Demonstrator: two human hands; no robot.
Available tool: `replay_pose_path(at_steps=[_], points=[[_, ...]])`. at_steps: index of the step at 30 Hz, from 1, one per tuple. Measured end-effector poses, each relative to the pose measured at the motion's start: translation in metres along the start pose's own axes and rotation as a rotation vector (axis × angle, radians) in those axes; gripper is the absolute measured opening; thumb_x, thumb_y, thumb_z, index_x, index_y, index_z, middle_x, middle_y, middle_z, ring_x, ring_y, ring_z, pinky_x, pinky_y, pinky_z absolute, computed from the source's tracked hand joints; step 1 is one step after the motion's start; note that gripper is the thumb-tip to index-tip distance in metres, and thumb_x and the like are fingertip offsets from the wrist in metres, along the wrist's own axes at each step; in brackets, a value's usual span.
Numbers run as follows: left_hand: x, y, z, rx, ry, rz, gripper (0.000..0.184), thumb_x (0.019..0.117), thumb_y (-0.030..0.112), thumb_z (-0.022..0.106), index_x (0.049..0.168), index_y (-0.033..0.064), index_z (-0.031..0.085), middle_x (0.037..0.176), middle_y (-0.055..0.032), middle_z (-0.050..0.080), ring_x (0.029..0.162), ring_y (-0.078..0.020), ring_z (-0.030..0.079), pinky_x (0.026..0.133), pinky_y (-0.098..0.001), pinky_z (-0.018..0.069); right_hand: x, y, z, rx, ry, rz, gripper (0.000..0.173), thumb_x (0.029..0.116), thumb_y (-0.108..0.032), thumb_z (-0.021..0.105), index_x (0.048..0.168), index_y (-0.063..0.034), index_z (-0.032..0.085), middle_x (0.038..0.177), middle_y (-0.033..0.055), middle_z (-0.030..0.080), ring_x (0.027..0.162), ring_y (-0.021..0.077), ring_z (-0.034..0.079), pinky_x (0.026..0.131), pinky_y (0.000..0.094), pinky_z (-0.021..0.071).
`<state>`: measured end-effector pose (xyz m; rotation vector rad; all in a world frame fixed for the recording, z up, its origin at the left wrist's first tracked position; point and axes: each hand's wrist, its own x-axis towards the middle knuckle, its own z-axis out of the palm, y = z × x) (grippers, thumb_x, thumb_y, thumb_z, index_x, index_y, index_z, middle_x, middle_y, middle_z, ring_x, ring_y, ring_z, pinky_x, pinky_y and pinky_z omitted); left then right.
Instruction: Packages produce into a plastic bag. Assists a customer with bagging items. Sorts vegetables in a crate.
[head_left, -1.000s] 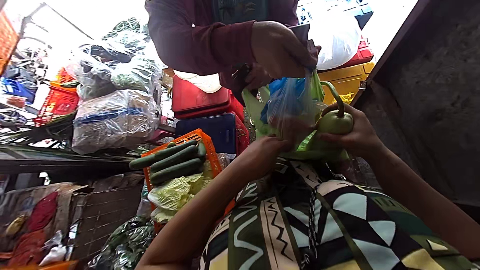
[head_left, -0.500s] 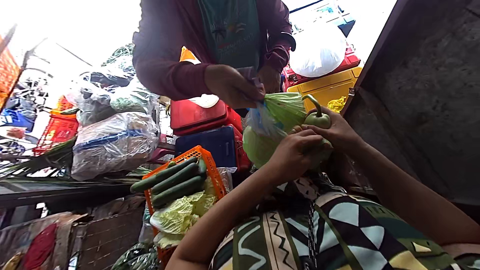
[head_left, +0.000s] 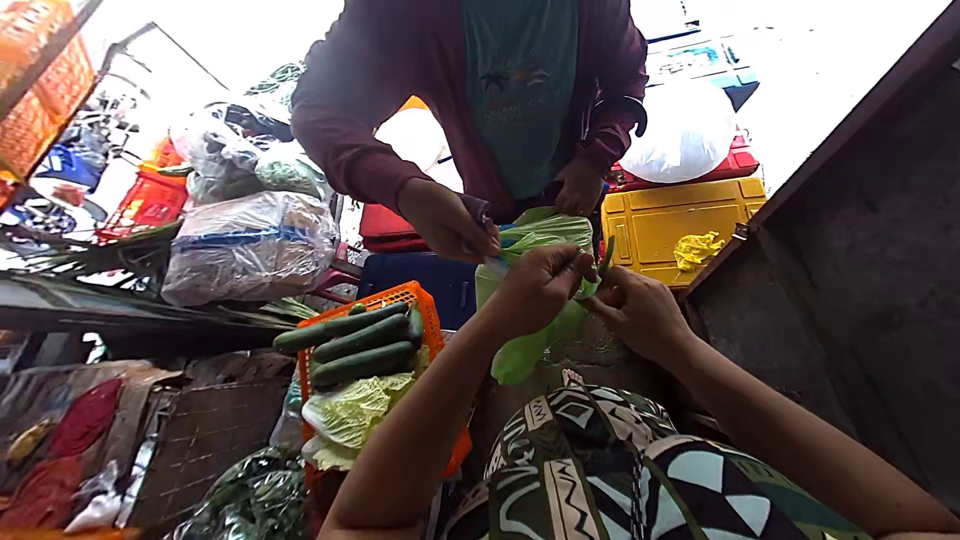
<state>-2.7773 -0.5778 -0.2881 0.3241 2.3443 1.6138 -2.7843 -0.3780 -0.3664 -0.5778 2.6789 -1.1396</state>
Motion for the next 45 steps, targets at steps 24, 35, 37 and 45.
replay_pose_path(at_steps=[24, 35, 37, 45], points=[[-0.059, -0.038, -0.018, 0.244, -0.113, 0.135, 0.018, 0.0902, 0.021, 0.078, 0.087, 0.0045, 0.074, 0.074, 0.0039, 0.060, 0.069, 0.0026, 0.048, 0.063, -0.0134, 0.0391, 0.056, 0.055, 0.075, 0.583, -0.100, 0.176, 0.051, 0.0957, -0.015, 0.071, 0.144, -0.0083, 0.056, 0.135, 0.0142, 0.064, 0.108, 0.0216, 0.069, 0.091, 0.0402, 0.0578], [-0.099, -0.040, -0.031, 0.397, -0.089, 0.123, 0.023, 0.0918, 0.030, 0.076, 0.080, 0.0101, 0.072, 0.069, 0.0040, 0.058, 0.070, -0.0058, 0.051, 0.075, -0.0261, 0.0427, 0.090, 0.030, 0.124, 0.621, -0.192, 0.313, 0.052, 0.0746, -0.009, 0.091, 0.118, 0.0000, 0.063, 0.121, 0.0179, 0.065, 0.088, 0.0276, 0.069, 0.081, 0.0481, 0.0588], [-0.110, -0.044, -0.034, 0.413, -0.092, 0.097, 0.024, 0.0920, 0.030, 0.075, 0.080, 0.0102, 0.072, 0.070, 0.0036, 0.060, 0.071, -0.0064, 0.053, 0.078, -0.0274, 0.0440, 0.095, 0.034, 0.123, 0.688, -0.211, 0.296, 0.055, 0.0820, -0.013, 0.086, 0.126, 0.0006, 0.056, 0.117, 0.0183, 0.065, 0.090, 0.0274, 0.069, 0.082, 0.0484, 0.0588], [-0.124, -0.061, -0.024, 0.580, -0.015, -0.088, 0.017, 0.0889, 0.021, 0.074, 0.080, 0.0080, 0.066, 0.069, -0.0023, 0.060, 0.069, -0.0156, 0.057, 0.076, -0.0355, 0.0469, 0.122, 0.032, 0.111, 0.362, -0.063, 0.073, 0.029, 0.1068, -0.024, 0.055, 0.112, 0.0008, 0.071, 0.096, 0.0206, 0.071, 0.090, 0.0345, 0.070, 0.085, 0.0579, 0.0542]])
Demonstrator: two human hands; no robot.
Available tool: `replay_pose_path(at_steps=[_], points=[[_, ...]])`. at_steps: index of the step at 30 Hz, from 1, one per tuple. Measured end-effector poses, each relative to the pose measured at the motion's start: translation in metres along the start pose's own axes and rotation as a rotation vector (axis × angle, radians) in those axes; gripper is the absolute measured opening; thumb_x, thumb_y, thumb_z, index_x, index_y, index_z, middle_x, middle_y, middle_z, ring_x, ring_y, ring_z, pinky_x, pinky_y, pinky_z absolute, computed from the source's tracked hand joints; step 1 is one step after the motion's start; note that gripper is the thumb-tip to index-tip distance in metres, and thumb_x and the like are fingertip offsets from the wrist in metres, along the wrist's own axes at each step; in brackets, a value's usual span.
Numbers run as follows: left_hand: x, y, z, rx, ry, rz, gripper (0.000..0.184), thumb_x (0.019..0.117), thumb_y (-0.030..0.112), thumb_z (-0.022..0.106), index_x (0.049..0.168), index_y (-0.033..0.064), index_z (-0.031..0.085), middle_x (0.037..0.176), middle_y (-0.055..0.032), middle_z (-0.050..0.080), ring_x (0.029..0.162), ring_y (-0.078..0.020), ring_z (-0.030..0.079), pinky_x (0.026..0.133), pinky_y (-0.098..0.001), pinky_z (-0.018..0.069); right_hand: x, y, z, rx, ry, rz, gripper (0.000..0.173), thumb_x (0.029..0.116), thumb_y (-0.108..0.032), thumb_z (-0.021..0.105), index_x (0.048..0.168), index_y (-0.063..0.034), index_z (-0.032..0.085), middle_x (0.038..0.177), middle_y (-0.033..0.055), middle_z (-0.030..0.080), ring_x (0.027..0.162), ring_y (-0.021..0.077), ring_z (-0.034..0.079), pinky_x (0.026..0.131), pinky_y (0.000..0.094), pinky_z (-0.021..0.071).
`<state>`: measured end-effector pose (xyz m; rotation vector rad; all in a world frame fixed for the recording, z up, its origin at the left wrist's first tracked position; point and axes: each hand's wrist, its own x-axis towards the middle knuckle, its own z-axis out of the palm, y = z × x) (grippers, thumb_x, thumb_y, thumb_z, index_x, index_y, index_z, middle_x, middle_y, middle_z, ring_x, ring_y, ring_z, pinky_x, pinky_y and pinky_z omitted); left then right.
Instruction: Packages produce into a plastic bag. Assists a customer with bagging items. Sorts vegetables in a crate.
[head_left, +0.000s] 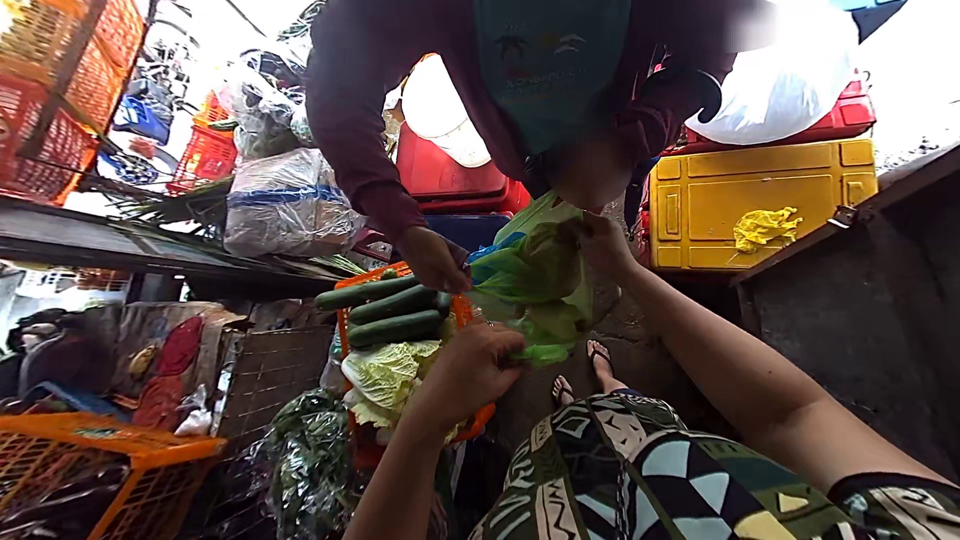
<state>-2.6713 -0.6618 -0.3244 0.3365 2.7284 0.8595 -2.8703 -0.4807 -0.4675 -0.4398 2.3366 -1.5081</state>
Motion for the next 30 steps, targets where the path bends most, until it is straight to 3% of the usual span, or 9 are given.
replay_pose_path(at_steps=[1, 4, 8, 12, 15, 21, 23, 25, 30], points=[[0.002, 0.001, 0.005, 0.046, -0.007, -0.042, 0.014, 0.0892, 0.019, 0.072, 0.084, 0.0075, 0.067, 0.070, -0.0042, 0.061, 0.070, -0.0190, 0.059, 0.076, -0.0397, 0.0485, -0.001, -0.004, -0.004, -0.072, 0.012, -0.045, 0.031, 0.1073, -0.023, 0.054, 0.112, 0.0022, 0.071, 0.100, 0.0226, 0.072, 0.096, 0.0377, 0.070, 0.089, 0.0601, 0.0533], [0.011, 0.006, 0.021, 0.088, -0.081, -0.134, 0.011, 0.0918, 0.016, 0.069, 0.094, 0.0051, 0.070, 0.078, -0.0100, 0.067, 0.078, -0.0272, 0.066, 0.086, -0.0498, 0.0510, -0.006, -0.011, -0.015, -0.199, 0.080, -0.215, 0.029, 0.1056, -0.018, 0.055, 0.107, 0.0056, 0.071, 0.100, 0.0233, 0.071, 0.094, 0.0387, 0.071, 0.087, 0.0580, 0.0549], [0.029, 0.011, 0.034, 0.112, -0.112, -0.100, 0.013, 0.0920, 0.017, 0.069, 0.093, 0.0040, 0.072, 0.085, -0.0115, 0.070, 0.088, -0.0277, 0.069, 0.095, -0.0497, 0.0479, -0.004, -0.011, -0.032, -0.243, 0.087, -0.294, 0.024, 0.1041, -0.013, 0.056, 0.106, 0.0064, 0.071, 0.103, 0.0222, 0.070, 0.096, 0.0368, 0.069, 0.088, 0.0543, 0.0552], [0.050, 0.010, 0.041, 0.072, -0.246, -0.127, 0.016, 0.0954, 0.016, 0.064, 0.096, 0.0020, 0.072, 0.096, -0.0146, 0.071, 0.101, -0.0302, 0.067, 0.100, -0.0524, 0.0428, -0.003, -0.009, -0.049, -0.321, 0.044, -0.260, 0.022, 0.1039, -0.009, 0.055, 0.105, 0.0069, 0.071, 0.108, 0.0239, 0.070, 0.100, 0.0397, 0.069, 0.090, 0.0581, 0.0545], [0.060, 0.007, 0.050, 0.073, -0.216, -0.107, 0.019, 0.0950, 0.017, 0.062, 0.089, 0.0000, 0.069, 0.091, -0.0158, 0.070, 0.097, -0.0319, 0.067, 0.093, -0.0524, 0.0447, -0.005, -0.003, -0.057, -0.369, 0.096, -0.268, 0.022, 0.1034, -0.008, 0.056, 0.107, 0.0076, 0.071, 0.114, 0.0244, 0.070, 0.106, 0.0401, 0.070, 0.094, 0.0569, 0.0544], [0.073, 0.006, 0.059, -0.001, 0.118, 0.076, 0.026, 0.0933, 0.019, 0.066, 0.073, 0.0033, 0.062, 0.068, -0.0095, 0.060, 0.071, -0.0249, 0.062, 0.076, -0.0444, 0.0470, 0.001, 0.017, -0.074, -0.416, 0.173, -0.242, 0.027, 0.1051, -0.011, 0.053, 0.103, 0.0092, 0.070, 0.099, 0.0263, 0.069, 0.094, 0.0428, 0.070, 0.085, 0.0587, 0.0554], [0.084, 0.009, 0.058, -0.089, 0.199, 0.088, 0.022, 0.0923, 0.017, 0.067, 0.075, 0.0037, 0.065, 0.070, -0.0081, 0.061, 0.070, -0.0212, 0.061, 0.072, -0.0408, 0.0488, 0.003, 0.023, -0.077, -0.410, 0.169, -0.240, 0.028, 0.1055, -0.012, 0.053, 0.103, 0.0095, 0.070, 0.099, 0.0261, 0.069, 0.093, 0.0425, 0.070, 0.085, 0.0587, 0.0554], [0.099, 0.011, 0.053, -0.157, 0.213, 0.038, 0.018, 0.0917, 0.016, 0.069, 0.079, 0.0028, 0.069, 0.081, -0.0094, 0.069, 0.075, -0.0192, 0.066, 0.071, -0.0398, 0.0551, 0.004, 0.024, -0.079, -0.405, 0.160, -0.231, 0.028, 0.1054, -0.012, 0.054, 0.101, 0.0099, 0.070, 0.098, 0.0260, 0.069, 0.092, 0.0422, 0.070, 0.085, 0.0586, 0.0553], [0.131, 0.019, 0.024, -0.146, 0.110, -0.130, 0.013, 0.0912, 0.015, 0.070, 0.084, 0.0047, 0.067, 0.068, -0.0050, 0.059, 0.061, -0.0169, 0.057, 0.058, -0.0378, 0.0498, 0.009, 0.025, -0.083, -0.410, 0.144, -0.223, 0.025, 0.1050, -0.011, 0.055, 0.101, 0.0079, 0.071, 0.095, 0.0248, 0.069, 0.092, 0.0412, 0.069, 0.085, 0.0578, 0.0549]])
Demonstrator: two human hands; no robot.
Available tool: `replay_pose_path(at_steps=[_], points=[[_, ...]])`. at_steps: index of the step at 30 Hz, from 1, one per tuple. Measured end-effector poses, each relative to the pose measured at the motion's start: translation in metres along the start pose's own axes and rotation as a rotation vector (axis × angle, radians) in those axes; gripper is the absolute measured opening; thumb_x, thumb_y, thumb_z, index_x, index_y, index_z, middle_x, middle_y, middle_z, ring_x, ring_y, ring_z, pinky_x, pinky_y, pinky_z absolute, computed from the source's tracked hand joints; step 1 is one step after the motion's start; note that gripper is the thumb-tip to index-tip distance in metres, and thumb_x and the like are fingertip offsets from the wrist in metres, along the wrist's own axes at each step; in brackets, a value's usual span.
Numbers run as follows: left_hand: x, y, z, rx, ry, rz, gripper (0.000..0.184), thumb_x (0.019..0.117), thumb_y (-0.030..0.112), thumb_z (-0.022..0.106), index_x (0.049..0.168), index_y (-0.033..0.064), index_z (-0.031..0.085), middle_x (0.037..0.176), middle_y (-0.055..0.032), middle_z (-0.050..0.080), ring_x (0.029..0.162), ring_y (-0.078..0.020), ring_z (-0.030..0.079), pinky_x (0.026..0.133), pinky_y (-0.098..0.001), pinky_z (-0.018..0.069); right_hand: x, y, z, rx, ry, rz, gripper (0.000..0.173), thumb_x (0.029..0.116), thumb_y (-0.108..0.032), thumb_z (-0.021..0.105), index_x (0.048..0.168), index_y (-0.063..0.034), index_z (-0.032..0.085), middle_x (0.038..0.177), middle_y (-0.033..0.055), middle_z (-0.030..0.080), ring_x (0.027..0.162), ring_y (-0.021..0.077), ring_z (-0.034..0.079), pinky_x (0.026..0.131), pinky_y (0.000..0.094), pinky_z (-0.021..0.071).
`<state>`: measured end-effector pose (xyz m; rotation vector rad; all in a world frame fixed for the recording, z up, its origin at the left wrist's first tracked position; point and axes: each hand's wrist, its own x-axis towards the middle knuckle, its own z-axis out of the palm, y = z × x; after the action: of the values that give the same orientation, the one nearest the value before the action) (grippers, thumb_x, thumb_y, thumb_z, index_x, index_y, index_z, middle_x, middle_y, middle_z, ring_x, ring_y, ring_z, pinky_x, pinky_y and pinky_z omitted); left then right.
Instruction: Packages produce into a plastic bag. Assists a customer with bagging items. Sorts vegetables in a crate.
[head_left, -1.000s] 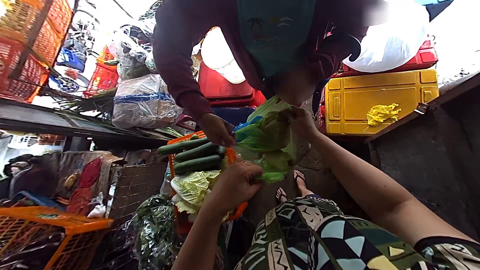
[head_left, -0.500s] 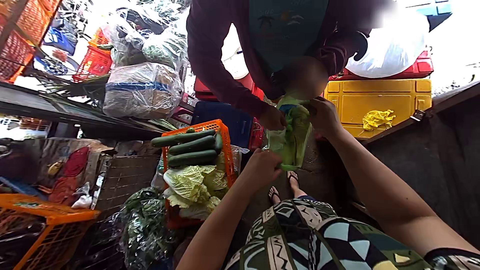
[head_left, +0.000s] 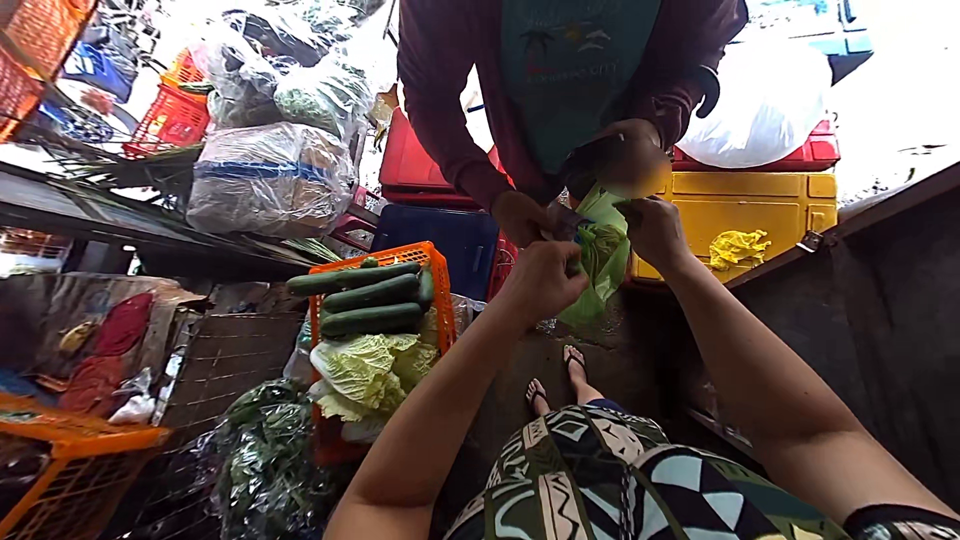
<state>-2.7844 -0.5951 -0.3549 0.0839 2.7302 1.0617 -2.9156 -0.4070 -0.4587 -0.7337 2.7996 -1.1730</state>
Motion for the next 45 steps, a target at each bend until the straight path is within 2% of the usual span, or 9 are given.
replay_pose_path(at_steps=[7, 10, 14, 18, 22, 27, 33, 37, 45], points=[[0.021, 0.015, -0.026, 0.364, -0.033, -0.022, 0.019, 0.0948, 0.022, 0.069, 0.085, 0.0058, 0.071, 0.077, -0.0114, 0.067, 0.077, -0.0302, 0.067, 0.067, -0.0532, 0.0525, 0.017, 0.003, -0.010, 0.007, -0.024, -0.004, 0.023, 0.1041, -0.009, 0.055, 0.104, 0.0066, 0.072, 0.100, 0.0243, 0.071, 0.097, 0.0411, 0.070, 0.090, 0.0584, 0.0536], [0.027, 0.011, -0.031, 0.450, -0.128, -0.034, 0.016, 0.1005, 0.016, 0.061, 0.105, 0.0049, 0.073, 0.101, -0.0170, 0.069, 0.102, -0.0346, 0.067, 0.086, -0.0547, 0.0539, 0.023, 0.002, -0.008, 0.004, -0.069, 0.031, 0.024, 0.1044, -0.010, 0.054, 0.104, 0.0065, 0.072, 0.101, 0.0246, 0.071, 0.099, 0.0412, 0.069, 0.092, 0.0589, 0.0528], [0.030, -0.001, -0.035, 0.539, -0.144, -0.018, 0.022, 0.1019, 0.006, 0.055, 0.116, 0.0055, 0.072, 0.112, -0.0176, 0.067, 0.113, -0.0358, 0.064, 0.091, -0.0518, 0.0537, 0.030, -0.001, -0.005, -0.016, -0.097, 0.080, 0.027, 0.1054, -0.012, 0.053, 0.100, 0.0088, 0.070, 0.100, 0.0253, 0.070, 0.100, 0.0411, 0.069, 0.093, 0.0587, 0.0515], [0.027, -0.009, -0.039, 0.395, -0.098, -0.051, 0.025, 0.1022, 0.006, 0.053, 0.120, 0.0050, 0.070, 0.118, -0.0170, 0.067, 0.115, -0.0346, 0.064, 0.094, -0.0545, 0.0529, 0.021, -0.033, -0.021, 0.021, -0.236, 0.252, 0.042, 0.1094, -0.029, 0.048, 0.130, 0.0051, 0.062, 0.120, 0.0284, 0.067, 0.113, 0.0444, 0.066, 0.099, 0.0636, 0.0489], [0.029, -0.012, -0.037, 0.306, -0.089, -0.061, 0.022, 0.1023, 0.008, 0.053, 0.114, 0.0023, 0.071, 0.115, -0.0174, 0.069, 0.115, -0.0336, 0.065, 0.098, -0.0548, 0.0512, -0.018, -0.085, -0.022, 0.289, -0.513, 0.121, 0.051, 0.1041, -0.038, 0.056, 0.142, -0.0041, 0.057, 0.145, 0.0209, 0.054, 0.134, 0.0361, 0.053, 0.110, 0.0596, 0.0427], [0.019, -0.023, -0.036, -0.024, -0.012, -0.024, 0.023, 0.0928, 0.000, 0.064, 0.115, -0.0019, 0.063, 0.089, -0.0182, 0.067, 0.076, -0.0306, 0.067, 0.069, -0.0498, 0.0564, -0.020, -0.085, 0.008, 0.562, -0.535, 0.094, 0.029, 0.1091, -0.017, 0.047, 0.106, 0.0017, 0.068, 0.091, 0.0094, 0.070, 0.086, 0.0153, 0.067, 0.085, 0.0394, 0.0555], [-0.022, -0.020, -0.006, 0.134, 0.145, -0.018, 0.090, 0.0755, 0.033, 0.089, 0.152, 0.0128, 0.045, 0.152, -0.0112, 0.049, 0.137, -0.0311, 0.050, 0.112, -0.0550, 0.0416, -0.013, -0.082, 0.002, 0.726, -0.378, 0.227, 0.033, 0.1112, -0.030, 0.041, 0.104, -0.0060, 0.063, 0.082, 0.0001, 0.058, 0.072, 0.0083, 0.057, 0.072, 0.0310, 0.0526], [-0.044, -0.039, 0.038, 0.358, 0.510, 0.124, 0.045, 0.0890, -0.010, 0.063, 0.132, 0.0013, 0.066, 0.129, -0.0146, 0.070, 0.122, -0.0305, 0.066, 0.111, -0.0482, 0.0465, -0.005, -0.096, 0.005, 0.615, -0.398, 0.146, 0.031, 0.1116, -0.027, 0.040, 0.100, -0.0078, 0.061, 0.072, -0.0014, 0.051, 0.061, 0.0074, 0.048, 0.061, 0.0270, 0.0457], [-0.117, -0.059, 0.058, 0.092, 0.776, 0.225, 0.035, 0.0971, -0.003, 0.049, 0.126, 0.0031, 0.067, 0.111, -0.0126, 0.073, 0.108, -0.0253, 0.069, 0.101, -0.0412, 0.0528, 0.005, -0.112, 0.027, 0.430, -0.366, 0.090, 0.028, 0.1116, -0.021, 0.040, 0.107, -0.0046, 0.063, 0.074, -0.0015, 0.051, 0.061, 0.0058, 0.048, 0.061, 0.0250, 0.0450]])
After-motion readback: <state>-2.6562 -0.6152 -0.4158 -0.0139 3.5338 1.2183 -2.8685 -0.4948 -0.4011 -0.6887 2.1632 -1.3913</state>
